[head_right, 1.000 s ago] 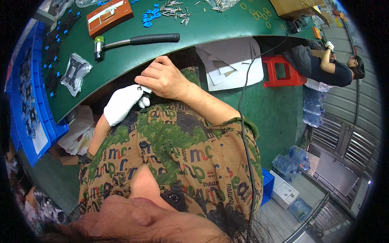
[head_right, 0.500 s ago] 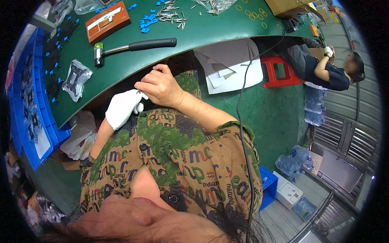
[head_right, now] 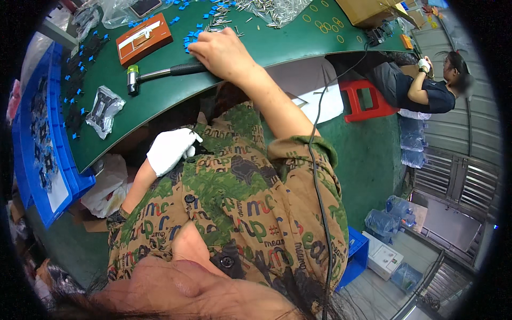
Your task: The person assembles small hardware components at a workbench. They insert metal pins into black plastic parts and secure them with blue plastic caps. The person uses a hammer to tap the pins into place and places the finished assemblies into a clear plastic bag.
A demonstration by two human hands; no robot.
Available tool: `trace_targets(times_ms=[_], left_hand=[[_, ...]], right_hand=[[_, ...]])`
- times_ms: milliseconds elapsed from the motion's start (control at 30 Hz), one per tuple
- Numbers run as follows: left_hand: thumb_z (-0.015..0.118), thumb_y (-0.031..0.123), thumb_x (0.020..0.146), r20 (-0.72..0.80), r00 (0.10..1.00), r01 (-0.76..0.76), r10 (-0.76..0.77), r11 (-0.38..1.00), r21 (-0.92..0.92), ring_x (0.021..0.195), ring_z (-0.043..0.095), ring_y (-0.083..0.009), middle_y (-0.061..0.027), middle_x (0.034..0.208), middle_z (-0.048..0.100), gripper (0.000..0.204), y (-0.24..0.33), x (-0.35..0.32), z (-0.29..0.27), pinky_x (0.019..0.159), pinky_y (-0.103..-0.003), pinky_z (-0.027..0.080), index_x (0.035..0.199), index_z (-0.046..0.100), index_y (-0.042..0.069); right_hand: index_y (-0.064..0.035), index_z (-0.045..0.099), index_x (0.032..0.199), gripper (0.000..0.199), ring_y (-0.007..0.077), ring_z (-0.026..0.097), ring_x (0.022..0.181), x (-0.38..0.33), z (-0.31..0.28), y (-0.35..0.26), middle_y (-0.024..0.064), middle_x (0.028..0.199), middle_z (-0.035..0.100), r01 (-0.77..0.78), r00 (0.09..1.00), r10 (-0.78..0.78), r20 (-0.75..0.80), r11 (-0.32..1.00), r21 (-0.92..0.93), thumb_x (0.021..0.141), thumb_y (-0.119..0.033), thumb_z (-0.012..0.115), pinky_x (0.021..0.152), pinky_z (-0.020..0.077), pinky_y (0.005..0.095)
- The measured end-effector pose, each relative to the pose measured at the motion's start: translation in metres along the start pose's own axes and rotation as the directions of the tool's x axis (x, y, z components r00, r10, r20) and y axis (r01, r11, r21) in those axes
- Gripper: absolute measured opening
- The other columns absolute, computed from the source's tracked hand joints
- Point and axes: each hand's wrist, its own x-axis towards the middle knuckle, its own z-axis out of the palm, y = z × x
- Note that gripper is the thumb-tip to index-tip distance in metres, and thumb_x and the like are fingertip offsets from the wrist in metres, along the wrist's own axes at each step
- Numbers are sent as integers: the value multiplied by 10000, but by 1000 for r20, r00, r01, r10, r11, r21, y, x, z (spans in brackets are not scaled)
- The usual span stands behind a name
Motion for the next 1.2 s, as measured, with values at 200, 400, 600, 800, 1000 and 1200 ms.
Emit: trace_targets(times_ms=[200,400,600,800,1000,1200], left_hand=[[512,177,1014,-1,1000,5,-5,1000,-7,691,662,-243,-72,781,663,232,4,-5,-3,659,-357,539,1087,705,69],[555,270,1054,-59,998,-19,13,995,-101,631,559,-78,-15,729,658,310,2,-3,-3,616,-248,471,1027,751,31],[493,169,1017,5,1000,-16,16,999,-34,656,640,-216,-55,766,641,242,5,-3,-5,645,-334,531,1092,699,68],[485,198,1035,0,1000,26,-26,1000,-5,682,644,-231,-65,764,645,255,4,-6,-4,665,-355,528,1090,696,67],[477,244,1055,27,993,116,-115,991,-66,697,654,-265,-80,764,661,281,5,-2,-4,677,-383,527,1058,690,60],[495,294,1056,15,996,83,-82,993,-86,692,652,-290,-89,759,669,308,-2,0,0,665,-401,518,1007,691,61]], right_hand=[[-177,741,1129,223,246,651,993,18,14,25,39,964,649,32,984,-19,176,997,-71,965,-301,654,863,431,422],[-176,741,1080,201,246,679,995,26,20,27,51,967,669,95,975,-62,215,984,-151,1002,-291,595,899,442,428],[-125,716,1060,202,275,676,970,24,21,33,75,980,674,45,994,-30,102,988,-147,1005,-245,563,897,453,451],[-30,654,1078,187,347,647,947,-7,-19,-34,127,986,648,-104,995,96,40,892,440,1013,-177,557,841,510,444],[-65,649,1063,189,357,636,894,-67,-25,-96,122,992,646,-263,906,3,423,789,556,1014,-238,593,822,504,455],[-66,666,1010,219,334,661,885,-84,-25,-106,94,931,678,-168,921,-13,390,888,427,1013,-276,602,826,509,444]])
